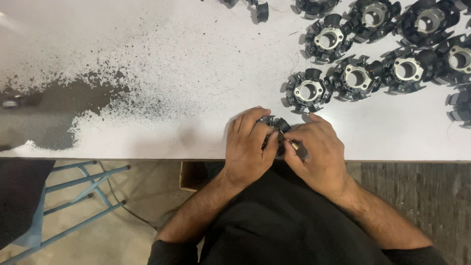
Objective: The person sits at a white workbench and assembles small black plastic rotor-like housings one at a time, pressing a small light-colored insert into each housing with their fingers. They set finished assemblies aside in a pile and periodically gather scattered parts and finished pieces across the table into groups.
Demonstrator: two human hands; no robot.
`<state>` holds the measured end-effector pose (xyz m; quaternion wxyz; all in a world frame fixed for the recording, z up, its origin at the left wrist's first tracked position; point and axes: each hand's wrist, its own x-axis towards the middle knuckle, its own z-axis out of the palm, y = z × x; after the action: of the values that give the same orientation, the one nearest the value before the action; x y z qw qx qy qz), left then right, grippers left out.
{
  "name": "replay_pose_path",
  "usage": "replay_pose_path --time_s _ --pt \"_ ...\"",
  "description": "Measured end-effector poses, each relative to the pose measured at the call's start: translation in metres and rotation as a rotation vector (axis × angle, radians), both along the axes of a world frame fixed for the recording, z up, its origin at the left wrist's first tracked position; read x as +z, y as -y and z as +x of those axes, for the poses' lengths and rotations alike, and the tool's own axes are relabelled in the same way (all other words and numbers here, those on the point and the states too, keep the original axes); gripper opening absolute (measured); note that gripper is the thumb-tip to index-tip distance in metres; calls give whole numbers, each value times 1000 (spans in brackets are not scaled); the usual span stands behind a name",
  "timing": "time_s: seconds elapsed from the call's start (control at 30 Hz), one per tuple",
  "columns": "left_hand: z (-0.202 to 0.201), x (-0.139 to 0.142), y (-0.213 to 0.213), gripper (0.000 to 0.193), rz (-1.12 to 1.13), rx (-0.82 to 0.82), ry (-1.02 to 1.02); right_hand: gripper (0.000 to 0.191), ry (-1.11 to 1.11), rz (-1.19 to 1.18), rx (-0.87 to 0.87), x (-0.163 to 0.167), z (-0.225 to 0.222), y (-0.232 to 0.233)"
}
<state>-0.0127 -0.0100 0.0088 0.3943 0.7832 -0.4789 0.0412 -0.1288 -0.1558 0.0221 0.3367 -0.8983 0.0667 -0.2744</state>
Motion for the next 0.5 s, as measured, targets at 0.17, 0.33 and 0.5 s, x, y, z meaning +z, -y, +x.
replay_pose_path --time_s 0.17,0.33,0.5 --pt "1 -6 1 14 12 9 20 23 32 11 0 -2 -3 -1" --pt "1 -9 2 13 2 4 24 24 42 -41 -6 -4 -5 -4" --pt "0 -7 -1 17 -76 10 -14 25 48 -70 -16 -5 -3 -4"
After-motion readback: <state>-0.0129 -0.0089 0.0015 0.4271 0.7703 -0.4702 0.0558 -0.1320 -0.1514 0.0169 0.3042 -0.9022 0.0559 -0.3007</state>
